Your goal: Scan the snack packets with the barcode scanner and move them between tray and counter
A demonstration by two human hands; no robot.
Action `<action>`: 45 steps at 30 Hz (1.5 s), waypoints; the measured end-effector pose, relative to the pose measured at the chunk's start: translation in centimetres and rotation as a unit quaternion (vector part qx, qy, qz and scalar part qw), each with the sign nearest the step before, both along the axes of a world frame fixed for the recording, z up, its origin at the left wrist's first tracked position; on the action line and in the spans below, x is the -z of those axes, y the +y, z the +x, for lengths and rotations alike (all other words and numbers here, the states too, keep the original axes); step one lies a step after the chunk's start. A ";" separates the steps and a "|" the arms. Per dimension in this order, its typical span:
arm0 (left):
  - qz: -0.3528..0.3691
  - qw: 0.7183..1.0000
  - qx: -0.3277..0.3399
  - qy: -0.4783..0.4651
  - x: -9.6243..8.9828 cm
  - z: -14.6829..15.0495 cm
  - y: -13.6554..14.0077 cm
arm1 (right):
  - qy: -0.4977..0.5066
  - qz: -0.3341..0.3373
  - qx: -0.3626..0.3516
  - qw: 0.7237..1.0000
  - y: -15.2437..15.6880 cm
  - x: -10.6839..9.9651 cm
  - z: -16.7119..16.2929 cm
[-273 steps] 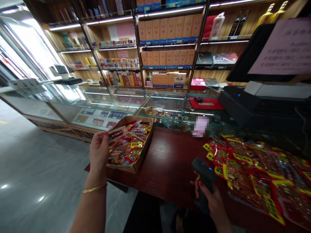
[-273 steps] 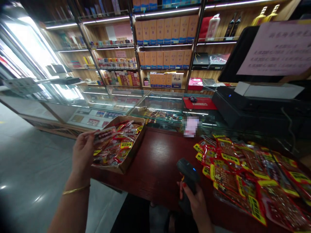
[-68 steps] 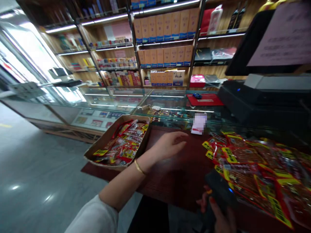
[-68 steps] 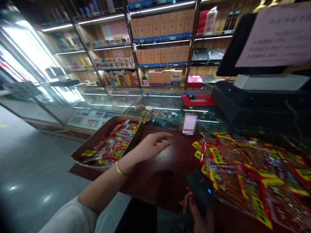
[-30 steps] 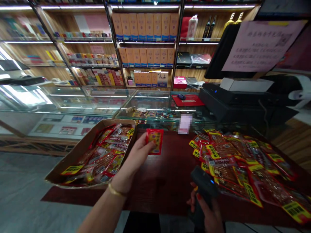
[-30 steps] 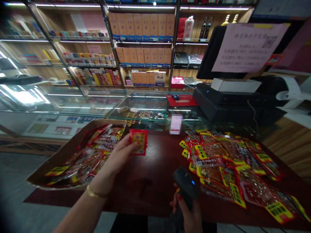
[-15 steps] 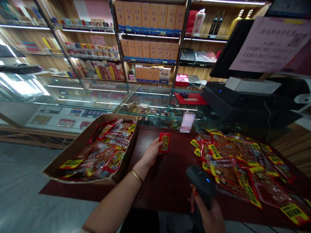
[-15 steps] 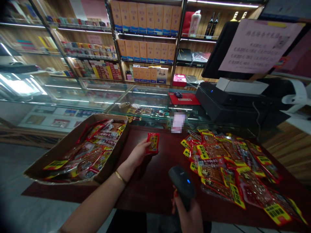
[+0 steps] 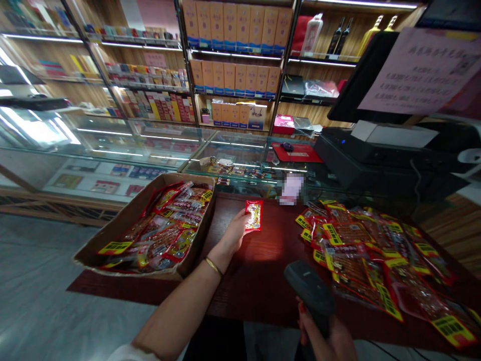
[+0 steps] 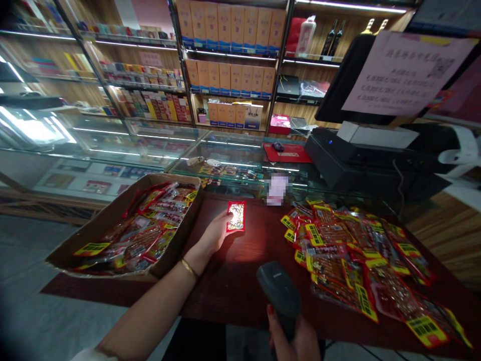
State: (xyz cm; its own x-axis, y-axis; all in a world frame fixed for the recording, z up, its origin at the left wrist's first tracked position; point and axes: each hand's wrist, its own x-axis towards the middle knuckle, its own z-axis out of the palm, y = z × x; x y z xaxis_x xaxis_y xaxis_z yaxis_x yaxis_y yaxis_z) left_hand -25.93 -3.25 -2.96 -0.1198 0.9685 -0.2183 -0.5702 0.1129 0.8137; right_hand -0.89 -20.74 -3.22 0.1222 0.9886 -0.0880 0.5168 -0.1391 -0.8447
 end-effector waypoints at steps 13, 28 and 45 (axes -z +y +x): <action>-0.021 1.000 0.001 0.014 0.3 0.2 0.3 | 0.027 -0.029 -0.016 0.999 0.9 -0.5 -0.1; 0.025 0.997 0.074 0.024 -0.3 0.9 -0.5 | 0.034 -0.020 -0.013 0.999 3.1 -1.0 -2.5; 0.032 0.995 0.093 0.006 -0.5 1.3 -0.8 | 0.021 -0.005 -0.031 0.999 3.8 -1.4 -3.5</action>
